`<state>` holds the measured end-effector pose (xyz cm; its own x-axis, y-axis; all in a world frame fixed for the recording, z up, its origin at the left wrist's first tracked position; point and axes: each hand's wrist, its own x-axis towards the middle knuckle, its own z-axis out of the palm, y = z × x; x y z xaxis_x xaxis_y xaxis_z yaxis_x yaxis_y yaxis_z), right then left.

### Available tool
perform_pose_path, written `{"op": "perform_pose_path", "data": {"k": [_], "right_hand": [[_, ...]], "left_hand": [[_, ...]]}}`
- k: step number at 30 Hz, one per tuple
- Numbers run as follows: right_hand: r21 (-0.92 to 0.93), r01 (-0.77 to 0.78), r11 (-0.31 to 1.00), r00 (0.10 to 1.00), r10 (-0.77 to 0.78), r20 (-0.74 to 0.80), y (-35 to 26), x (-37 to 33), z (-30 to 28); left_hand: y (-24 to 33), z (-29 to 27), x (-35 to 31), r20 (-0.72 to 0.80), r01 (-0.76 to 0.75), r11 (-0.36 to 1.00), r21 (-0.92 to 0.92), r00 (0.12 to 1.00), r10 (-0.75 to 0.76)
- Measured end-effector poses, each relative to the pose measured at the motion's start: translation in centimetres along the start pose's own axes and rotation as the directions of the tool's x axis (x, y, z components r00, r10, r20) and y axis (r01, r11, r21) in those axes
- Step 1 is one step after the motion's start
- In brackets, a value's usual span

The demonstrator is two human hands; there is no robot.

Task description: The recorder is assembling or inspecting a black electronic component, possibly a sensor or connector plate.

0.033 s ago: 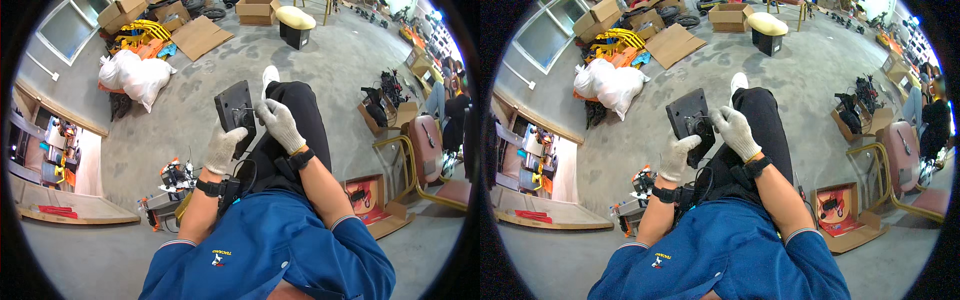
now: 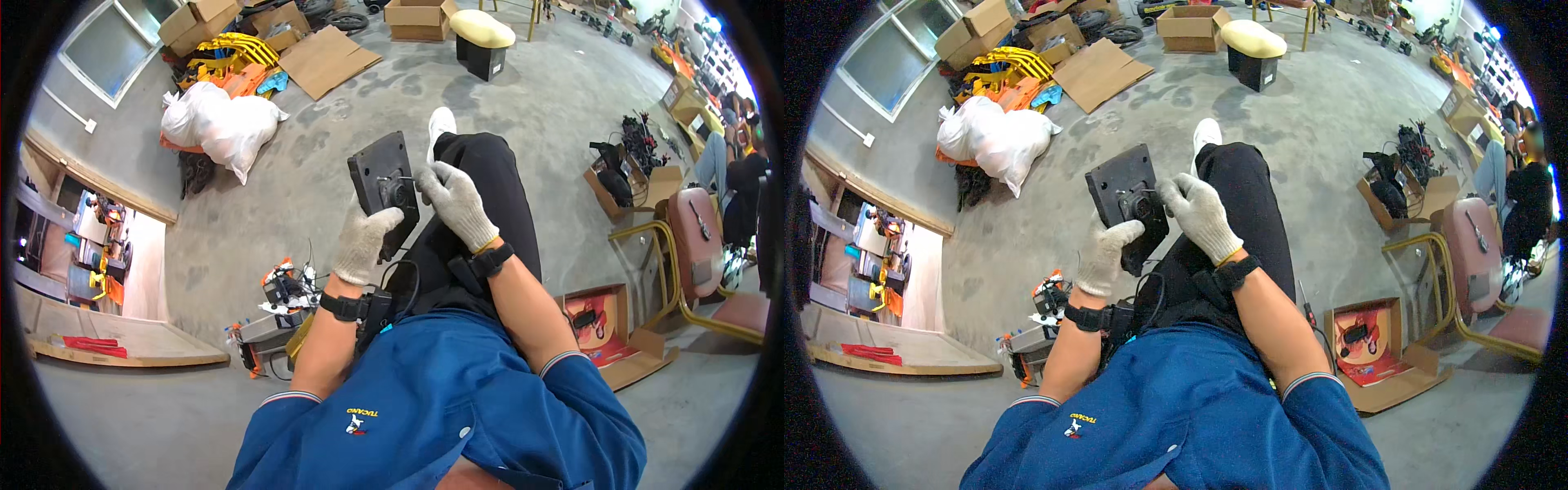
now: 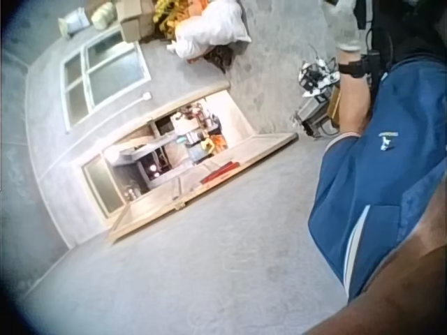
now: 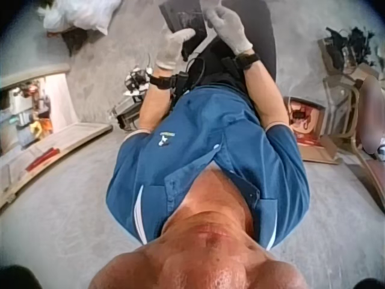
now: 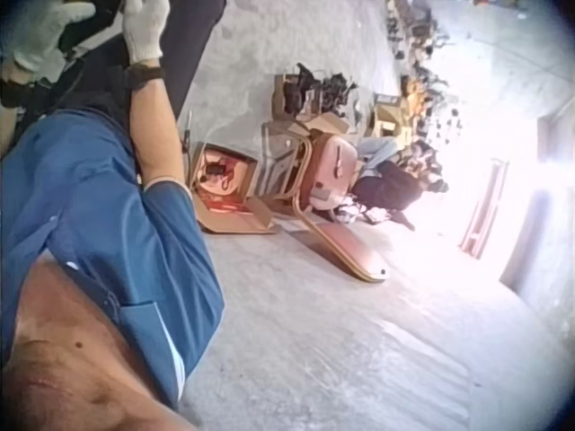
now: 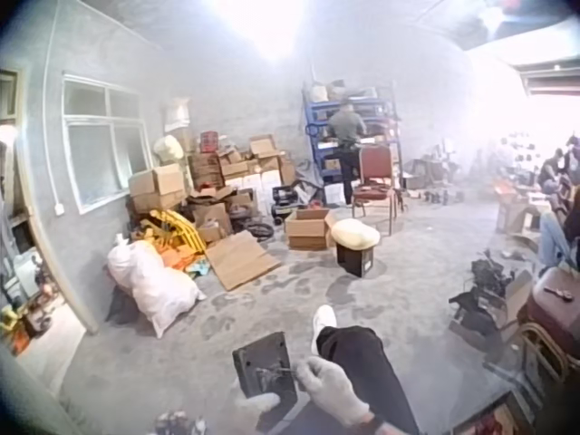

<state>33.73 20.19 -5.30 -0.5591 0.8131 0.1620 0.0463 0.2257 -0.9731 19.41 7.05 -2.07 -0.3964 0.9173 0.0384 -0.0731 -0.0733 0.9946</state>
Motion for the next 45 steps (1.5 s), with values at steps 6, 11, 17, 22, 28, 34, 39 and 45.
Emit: {"op": "perform_pose_path", "data": {"k": [6, 11, 17, 22, 28, 34, 39, 45], "right_hand": [[-0.064, 0.001, 0.998, 0.999, -0.004, -0.050, 0.1, -0.2, -0.1], [-0.050, 0.044, 0.998, 0.997, -0.047, -0.058, 0.5, -0.2, 0.0], [-0.046, 0.036, 0.998, 0.999, -0.038, -0.032, 0.7, 0.1, -0.2], [-0.033, 0.011, 0.999, 1.000, -0.012, -0.013, 0.1, -0.1, -0.4], [-0.058, 0.048, 0.997, 0.998, -0.050, -0.036, 0.1, -0.2, -0.4], [-0.065, 0.063, 0.996, 0.997, -0.065, -0.037, 0.0, -0.3, -0.3], [-0.074, 0.086, 0.994, 0.995, -0.089, -0.042, 0.3, -0.2, -0.3], [-0.091, 0.093, 0.991, 0.995, -0.097, -0.037, 0.0, -0.3, -0.3]], "left_hand": [[1.0, 0.3, -0.5, 0.053, 0.064, 0.986, -0.151, 0.997, -0.056], [0.8, -0.2, -0.5, 0.034, 0.115, 0.984, -0.139, 0.993, -0.112], [1.7, 0.7, -0.7, 0.003, 0.095, 0.990, -0.108, 0.995, -0.095], [1.7, 0.5, -0.5, 0.044, 0.067, 0.996, -0.051, 0.997, -0.065], [1.3, 0.2, -0.4, 0.040, 0.068, 0.998, -0.008, 0.997, -0.068], [1.4, 0.3, -0.6, 0.028, 0.100, 0.994, -0.033, 0.995, -0.099], [1.2, 0.5, -0.6, 0.032, 0.100, 0.990, -0.102, 0.995, -0.097], [0.6, -0.1, -0.4, 0.059, 0.129, 0.986, -0.105, 0.991, -0.124]]}}
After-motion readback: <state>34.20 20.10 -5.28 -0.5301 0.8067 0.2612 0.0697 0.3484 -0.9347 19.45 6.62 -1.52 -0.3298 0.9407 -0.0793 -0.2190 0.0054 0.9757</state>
